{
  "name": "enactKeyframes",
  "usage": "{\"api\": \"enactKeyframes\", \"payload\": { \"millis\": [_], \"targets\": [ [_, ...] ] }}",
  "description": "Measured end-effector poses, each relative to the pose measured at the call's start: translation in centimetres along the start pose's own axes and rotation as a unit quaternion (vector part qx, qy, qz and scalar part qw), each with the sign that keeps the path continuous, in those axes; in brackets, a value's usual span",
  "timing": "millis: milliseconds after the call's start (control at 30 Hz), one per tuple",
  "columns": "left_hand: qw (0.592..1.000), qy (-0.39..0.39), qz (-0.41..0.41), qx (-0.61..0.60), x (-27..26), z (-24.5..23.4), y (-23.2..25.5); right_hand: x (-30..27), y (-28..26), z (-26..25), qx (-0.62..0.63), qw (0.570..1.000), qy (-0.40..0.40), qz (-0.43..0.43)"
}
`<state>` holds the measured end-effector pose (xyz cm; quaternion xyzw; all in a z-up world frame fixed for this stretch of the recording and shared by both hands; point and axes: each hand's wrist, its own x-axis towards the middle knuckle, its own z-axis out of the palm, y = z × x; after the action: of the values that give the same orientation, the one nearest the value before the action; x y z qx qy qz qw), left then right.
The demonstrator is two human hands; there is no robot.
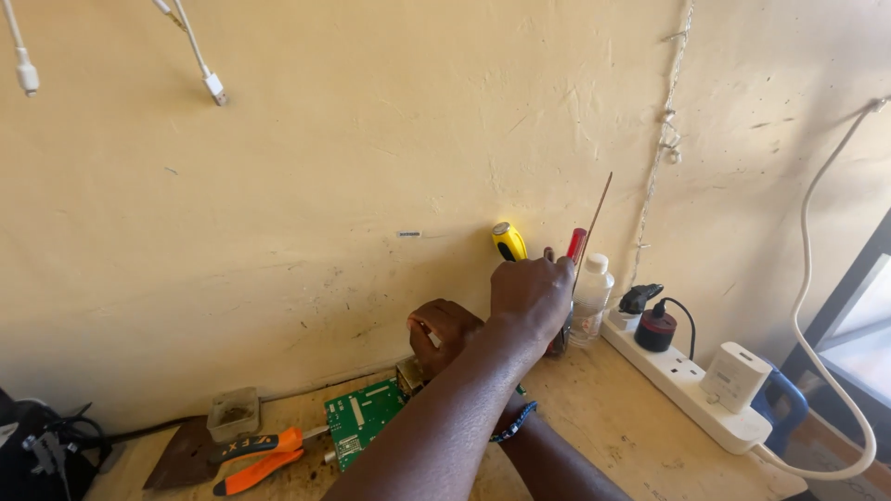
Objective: The person uses pliers to remove a component from a green circuit board, then uses a soldering iron to work on the board's surface. They also use a small brush to clean a component and place it back onto the board.
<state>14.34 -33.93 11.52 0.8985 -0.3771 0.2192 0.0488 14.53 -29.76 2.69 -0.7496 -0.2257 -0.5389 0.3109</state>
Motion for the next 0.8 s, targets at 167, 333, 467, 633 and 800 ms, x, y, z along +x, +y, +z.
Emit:
{"api": "enactKeyframes", "payload": {
  "millis": [167,333,467,633,800],
  "targets": [
    [1.0,-0.019,-0.003,0.014,0.5,0.1,0.7,0.3,-1.1,-0.6,0.031,0.999,-0.002,0.018],
    [0.999,-0.006,0.002,0.048,0.6,-0.5,1.0,0.0,-1.1,0.2,0.032,0.999,0.012,0.012],
    [0.996,-0.002,0.02,0.085,1.0,-0.7,1.3,-0.6,-0.4,0.7,0.043,0.999,-0.002,0.015],
    [0.992,-0.003,0.056,0.116,1.3,-0.3,1.0,-0.2,-0.2,0.8,0.067,0.998,0.019,0.003],
    [0.984,-0.007,0.082,0.16,1.5,-0.1,1.3,-0.3,0.1,0.7,0.07,0.997,0.011,-0.013]
  ]
}}
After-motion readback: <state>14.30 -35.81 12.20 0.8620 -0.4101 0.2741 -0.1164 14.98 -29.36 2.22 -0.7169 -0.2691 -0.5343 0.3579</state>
